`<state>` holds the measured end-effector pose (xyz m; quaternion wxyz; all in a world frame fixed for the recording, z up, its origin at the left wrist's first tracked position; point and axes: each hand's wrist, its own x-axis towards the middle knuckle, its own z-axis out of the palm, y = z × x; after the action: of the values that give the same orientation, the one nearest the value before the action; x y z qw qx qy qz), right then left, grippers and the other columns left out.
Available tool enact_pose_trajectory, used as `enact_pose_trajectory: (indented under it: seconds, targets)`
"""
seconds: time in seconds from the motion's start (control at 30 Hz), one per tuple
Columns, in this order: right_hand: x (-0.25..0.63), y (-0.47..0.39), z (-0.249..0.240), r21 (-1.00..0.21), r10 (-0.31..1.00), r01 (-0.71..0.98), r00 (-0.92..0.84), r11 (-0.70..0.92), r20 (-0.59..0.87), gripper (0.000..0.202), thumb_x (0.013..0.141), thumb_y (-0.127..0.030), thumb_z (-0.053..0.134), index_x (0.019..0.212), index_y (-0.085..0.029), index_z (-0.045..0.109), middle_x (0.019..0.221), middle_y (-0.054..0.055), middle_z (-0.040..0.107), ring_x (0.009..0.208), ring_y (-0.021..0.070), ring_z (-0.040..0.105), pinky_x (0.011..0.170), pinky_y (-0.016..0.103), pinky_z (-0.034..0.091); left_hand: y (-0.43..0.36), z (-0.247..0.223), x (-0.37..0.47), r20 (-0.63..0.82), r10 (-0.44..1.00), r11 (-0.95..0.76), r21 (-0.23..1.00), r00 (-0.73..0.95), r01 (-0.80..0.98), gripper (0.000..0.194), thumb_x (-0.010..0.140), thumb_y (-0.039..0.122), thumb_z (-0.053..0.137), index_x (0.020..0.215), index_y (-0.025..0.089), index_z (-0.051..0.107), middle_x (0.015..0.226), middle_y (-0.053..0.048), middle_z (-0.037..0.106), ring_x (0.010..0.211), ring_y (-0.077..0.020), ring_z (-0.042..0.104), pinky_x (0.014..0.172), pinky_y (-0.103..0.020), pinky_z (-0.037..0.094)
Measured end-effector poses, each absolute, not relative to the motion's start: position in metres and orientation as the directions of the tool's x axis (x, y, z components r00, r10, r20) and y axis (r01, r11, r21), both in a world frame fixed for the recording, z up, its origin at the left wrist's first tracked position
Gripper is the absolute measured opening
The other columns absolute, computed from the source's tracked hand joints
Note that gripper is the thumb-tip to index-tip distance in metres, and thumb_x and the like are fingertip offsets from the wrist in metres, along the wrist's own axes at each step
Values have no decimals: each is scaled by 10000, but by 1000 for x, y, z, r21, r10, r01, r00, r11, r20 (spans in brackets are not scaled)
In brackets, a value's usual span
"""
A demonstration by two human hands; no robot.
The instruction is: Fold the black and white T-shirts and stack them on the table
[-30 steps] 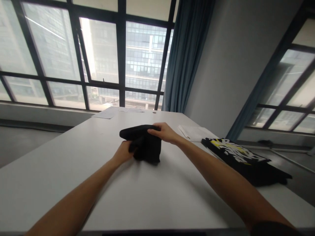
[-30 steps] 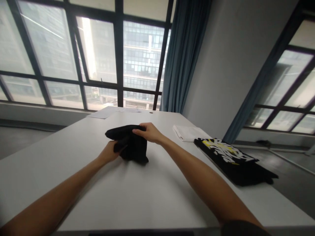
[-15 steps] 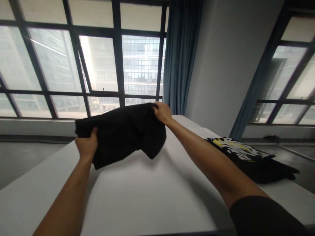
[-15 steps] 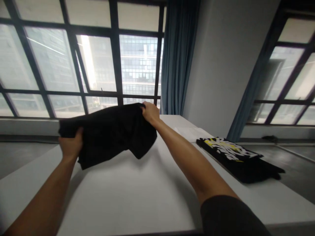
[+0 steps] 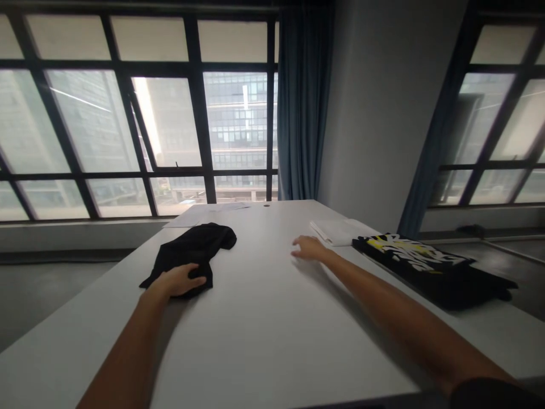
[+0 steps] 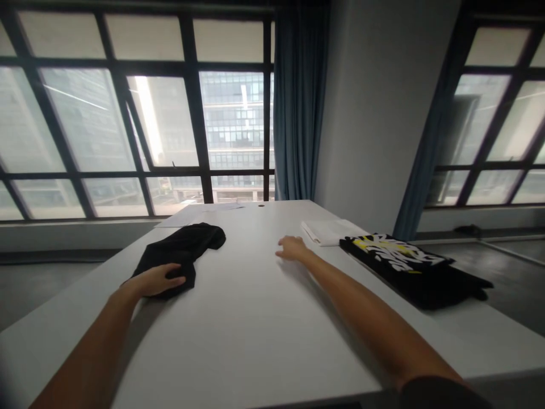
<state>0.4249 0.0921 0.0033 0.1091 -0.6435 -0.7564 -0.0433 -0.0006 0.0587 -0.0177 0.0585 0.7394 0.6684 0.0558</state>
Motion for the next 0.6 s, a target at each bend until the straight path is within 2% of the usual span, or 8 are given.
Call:
enact_pose_trajectory:
  seconds: [0.07, 0.13, 0.2, 0.27, 0.33, 0.47, 0.53, 0.6]
  targets:
    - [485, 78, 0, -70, 980, 998, 5, 10, 201, 291, 873, -348, 635, 1086, -154, 676, 1202, 181, 626, 1114, 346, 592, 967, 519, 449, 66, -26, 12, 190, 971, -171, 143, 143, 975, 653, 854, 597, 419, 1372, 220, 542, 1465, -127, 488, 1327, -347, 452, 1082, -554, 312]
    - [546, 63, -2, -62, 961, 985, 169, -159, 217, 250, 863, -325, 611, 1047, -176, 693, 1158, 202, 641, 1117, 415, 585, 929, 590, 439, 73, -36, 23, 260, 952, -192, 113, 158, 975, 627, 899, 554, 359, 1414, 222, 491, 1527, -118, 401, 1379, -344, 377, 1098, -592, 262]
    - [603, 47, -5, -81, 905, 948, 317, -307, 283, 278, 856, -365, 584, 1079, -229, 679, 1167, 197, 634, 1158, 464, 545, 922, 689, 383, 83, -49, 27, 178, 978, -129, 118, 107, 985, 653, 897, 556, 351, 1443, 215, 458, 1556, -123, 343, 1404, -379, 320, 1082, -639, 252]
    - [649, 32, -11, -202, 799, 885, 465, -419, 381, 359, 804, -454, 623, 1104, -261, 664, 1199, 200, 617, 1217, 499, 483, 964, 752, 290, 94, -62, 22, 61, 998, 2, 133, -10, 991, 677, 896, 576, 317, 1450, 212, 455, 1561, -138, 325, 1401, -439, 292, 1040, -705, 252]
    - [681, 19, -18, -323, 747, 819, 569, -474, 345, 432, 748, -519, 666, 1092, -258, 666, 1218, 204, 610, 1261, 506, 440, 1008, 742, 253, 104, -71, 12, 39, 990, 132, 134, -139, 982, 707, 890, 589, 295, 1438, 182, 478, 1539, -188, 348, 1360, -498, 323, 993, -749, 261]
    - [704, 3, -25, -431, 746, 745, 632, -510, 209, 368, 777, -508, 633, 987, -211, 688, 1153, 191, 660, 1231, 460, 504, 975, 675, 358, 106, -74, -4, 24, 948, 311, 132, -317, 941, 773, 862, 621, 307, 1461, 151, 441, 1541, -230, 322, 1340, -546, 310, 964, -776, 254]
    - [702, -1, -16, -442, 719, 734, 651, -516, 243, 313, 823, -469, 583, 933, -195, 684, 1127, 199, 669, 1211, 438, 531, 950, 643, 396, 100, -69, -2, -12, 943, 332, 144, -334, 932, 770, 861, 631, 308, 1474, 179, 421, 1577, -187, 267, 1369, -532, 265, 984, -765, 249]
    - [689, -3, 4, -514, 664, 719, 669, -467, 334, 298, 868, -458, 524, 898, -200, 671, 1124, 201, 665, 1223, 416, 525, 973, 615, 393, 91, -62, 8, 54, 954, 282, 161, -294, 946, 738, 877, 612, 306, 1455, 176, 448, 1589, -174, 241, 1392, -505, 242, 1006, -752, 243]
